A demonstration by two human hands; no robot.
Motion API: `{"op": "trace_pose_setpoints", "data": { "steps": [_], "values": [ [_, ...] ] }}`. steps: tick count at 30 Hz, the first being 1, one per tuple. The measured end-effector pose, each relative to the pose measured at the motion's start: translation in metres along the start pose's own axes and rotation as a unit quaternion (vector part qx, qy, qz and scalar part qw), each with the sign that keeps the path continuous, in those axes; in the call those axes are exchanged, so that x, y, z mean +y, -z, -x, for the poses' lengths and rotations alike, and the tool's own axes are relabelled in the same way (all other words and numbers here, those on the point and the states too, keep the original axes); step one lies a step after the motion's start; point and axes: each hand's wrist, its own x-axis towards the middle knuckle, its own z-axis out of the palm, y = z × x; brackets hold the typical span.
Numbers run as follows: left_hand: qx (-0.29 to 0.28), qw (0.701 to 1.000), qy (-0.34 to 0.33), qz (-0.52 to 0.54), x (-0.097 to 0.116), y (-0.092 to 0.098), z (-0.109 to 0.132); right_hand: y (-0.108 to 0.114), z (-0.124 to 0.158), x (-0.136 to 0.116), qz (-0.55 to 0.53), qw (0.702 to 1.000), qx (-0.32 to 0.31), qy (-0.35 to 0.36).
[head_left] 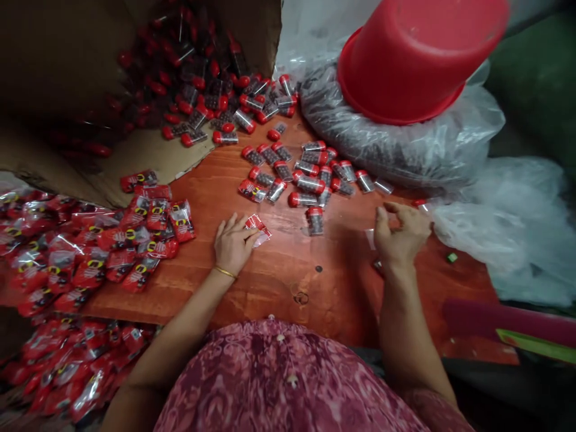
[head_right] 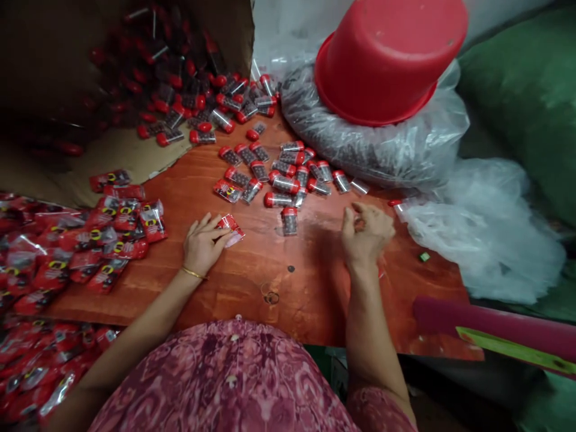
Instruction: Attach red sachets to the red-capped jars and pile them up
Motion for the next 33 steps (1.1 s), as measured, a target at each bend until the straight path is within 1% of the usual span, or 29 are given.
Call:
{"op": "trace_pose_setpoints", "data": {
  "steps": [2,3,5,6,8,10,11,12,13,14,16,17,18,19,20,21,22,23,24,25,27,29,31,33],
  "values": [
    [0.002,1.000,0.003,0.007,-0.001,0.000,-0.001,0.002,0.013,-0.030,-0.079,0.996,-0.021,0.048],
    [0.003,1.000,0.006,0.015,-0.002,0.000,-0.001,0.002,0.020,-0.047,-0.113,0.991,-0.033,0.059],
    [0.010,0.999,0.017,0.039,-0.002,0.000,-0.003,0.002,0.035,-0.079,-0.190,0.977,-0.077,0.064],
    [0.018,0.998,0.025,0.054,-0.002,0.001,-0.003,0.000,0.042,-0.095,-0.240,0.963,-0.109,0.057],
    [0.045,0.995,0.040,0.083,0.001,0.004,-0.004,-0.004,0.053,-0.124,-0.347,0.919,-0.186,0.018],
    [0.077,0.990,0.039,0.107,0.006,0.009,-0.003,-0.009,0.060,-0.148,-0.442,0.854,-0.275,-0.030],
    [0.090,0.989,0.032,0.116,0.010,0.011,-0.003,-0.012,0.062,-0.158,-0.481,0.820,-0.308,-0.048],
    [0.100,0.987,0.023,0.125,0.013,0.013,-0.001,-0.015,0.064,-0.166,-0.511,0.792,-0.328,-0.059],
    [0.107,0.985,0.015,0.135,0.016,0.016,0.000,-0.017,0.065,-0.172,-0.534,0.773,-0.336,-0.065],
    [0.115,0.982,0.013,0.148,0.019,0.018,0.002,-0.018,0.065,-0.177,-0.547,0.765,-0.333,-0.068],
    [0.130,0.971,0.039,0.194,0.023,0.022,0.006,-0.018,0.066,-0.180,-0.551,0.772,-0.311,-0.069],
    [0.123,0.962,0.069,0.234,0.025,0.024,0.008,-0.017,0.067,-0.180,-0.545,0.781,-0.298,-0.067],
    [0.097,0.947,0.108,0.286,0.027,0.026,0.009,-0.015,0.067,-0.178,-0.538,0.790,-0.286,-0.065],
    [0.051,0.925,0.151,0.346,0.029,0.028,0.011,-0.013,0.068,-0.176,-0.530,0.799,-0.276,-0.060],
    [-0.005,0.892,0.195,0.409,0.032,0.030,0.012,-0.011,0.069,-0.173,-0.522,0.808,-0.268,-0.054],
    [-0.060,0.850,0.234,0.468,0.035,0.032,0.014,-0.009,0.071,-0.171,-0.512,0.817,-0.261,-0.047],
    [-0.100,0.806,0.265,0.519,0.039,0.033,0.015,-0.008,0.073,-0.169,-0.500,0.826,-0.256,-0.038],
    [-0.115,0.768,0.289,0.560,0.043,0.033,0.015,-0.006,0.075,-0.167,-0.487,0.836,-0.252,-0.028],
    [-0.110,0.738,0.306,0.591,0.047,0.034,0.016,-0.005,0.077,-0.166,-0.475,0.844,-0.248,-0.018],
    [-0.096,0.718,0.318,0.612,0.050,0.033,0.015,-0.004,0.079,-0.166,-0.465,0.851,-0.245,-0.007],
    [-0.068,0.696,0.334,0.632,0.052,0.032,0.014,-0.003,0.082,-0.166,-0.449,0.859,-0.245,0.019],
    [-0.050,0.689,0.347,0.635,0.051,0.031,0.012,-0.002,0.080,-0.163,-0.438,0.862,-0.252,0.050],
    [-0.040,0.691,0.356,0.628,0.048,0.031,0.009,-0.003,0.070,-0.152,-0.424,0.866,-0.253,0.081],
    [-0.031,0.700,0.360,0.616,0.045,0.033,0.007,-0.006,0.052,-0.133,-0.385,0.885,-0.240,0.104]
  ]
}}
